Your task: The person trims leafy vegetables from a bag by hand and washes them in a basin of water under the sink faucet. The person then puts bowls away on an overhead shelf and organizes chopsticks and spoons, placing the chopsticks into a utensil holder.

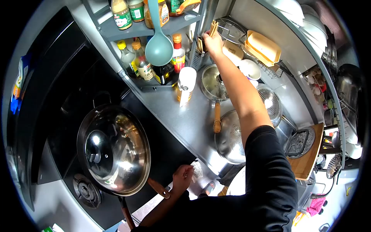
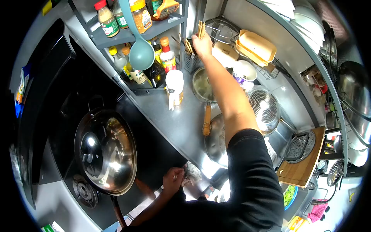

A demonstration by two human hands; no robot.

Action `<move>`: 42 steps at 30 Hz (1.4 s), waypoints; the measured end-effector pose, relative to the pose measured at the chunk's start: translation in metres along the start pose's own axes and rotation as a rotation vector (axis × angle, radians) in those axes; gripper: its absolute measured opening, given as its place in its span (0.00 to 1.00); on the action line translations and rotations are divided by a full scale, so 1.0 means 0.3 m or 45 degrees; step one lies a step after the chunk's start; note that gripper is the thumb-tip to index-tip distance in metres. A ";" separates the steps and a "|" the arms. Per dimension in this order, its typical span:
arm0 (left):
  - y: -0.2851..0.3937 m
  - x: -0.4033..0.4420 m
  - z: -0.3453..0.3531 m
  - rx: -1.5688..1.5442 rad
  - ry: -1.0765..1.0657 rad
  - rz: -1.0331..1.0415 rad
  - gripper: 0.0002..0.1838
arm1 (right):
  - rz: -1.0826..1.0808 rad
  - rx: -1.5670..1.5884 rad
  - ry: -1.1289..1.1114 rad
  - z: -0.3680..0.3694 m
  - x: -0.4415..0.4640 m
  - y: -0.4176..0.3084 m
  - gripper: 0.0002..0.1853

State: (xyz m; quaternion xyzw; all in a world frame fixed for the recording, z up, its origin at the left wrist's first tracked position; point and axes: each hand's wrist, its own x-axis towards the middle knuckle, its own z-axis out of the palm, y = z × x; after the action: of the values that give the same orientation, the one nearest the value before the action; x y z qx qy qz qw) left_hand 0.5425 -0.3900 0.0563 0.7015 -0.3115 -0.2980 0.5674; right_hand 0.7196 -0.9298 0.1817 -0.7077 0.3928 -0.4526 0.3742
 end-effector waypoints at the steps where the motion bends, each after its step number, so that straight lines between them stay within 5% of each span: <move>1: -0.003 0.006 0.000 0.004 -0.004 0.011 0.05 | 0.000 -0.041 0.021 0.010 0.006 0.013 0.20; 3: -0.016 0.016 0.010 -0.011 -0.005 -0.006 0.05 | -0.005 -0.126 0.059 0.028 0.017 0.035 0.23; 9: -0.039 0.036 0.017 0.030 -0.022 -0.035 0.07 | 0.398 -0.228 -0.454 0.022 0.103 0.171 0.32; 15: -0.095 0.029 0.044 -0.020 -0.002 -0.091 0.08 | 0.001 -0.715 -0.309 -0.032 0.036 0.053 0.37; 17: -0.107 0.035 0.042 -0.071 -0.030 -0.085 0.08 | 0.251 -0.605 -0.304 -0.018 0.041 0.072 0.36; 20: -0.129 0.033 0.046 0.070 -0.014 -0.074 0.08 | 0.465 0.420 -0.193 0.073 0.076 0.205 0.34; 25: -0.001 0.047 0.028 0.280 -0.073 -0.069 0.08 | 0.427 -0.011 -0.110 0.058 -0.089 0.134 0.23; 29: -0.047 0.059 0.081 0.093 0.038 -0.085 0.07 | 0.448 -0.203 -0.111 -0.158 -0.338 -0.169 0.21; 31: -0.052 0.056 0.092 -0.074 -0.006 -0.078 0.07 | 0.735 -0.104 -0.550 -0.412 -0.489 -0.400 0.26; 37: 0.028 -0.088 0.188 -0.392 -0.192 -0.370 0.14 | -0.131 -0.043 -0.667 -1.155 -0.957 -0.551 0.23; 42: 0.128 -0.361 0.295 -0.516 -0.717 -0.693 0.29 | 0.120 -0.095 -0.229 -1.769 -1.542 -0.572 0.10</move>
State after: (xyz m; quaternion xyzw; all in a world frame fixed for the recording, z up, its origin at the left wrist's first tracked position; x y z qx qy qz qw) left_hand 0.4025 -0.3664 0.0851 0.5238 -0.1932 -0.6713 0.4874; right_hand 0.1304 -0.5377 0.3377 -0.7396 0.4071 -0.3543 0.4021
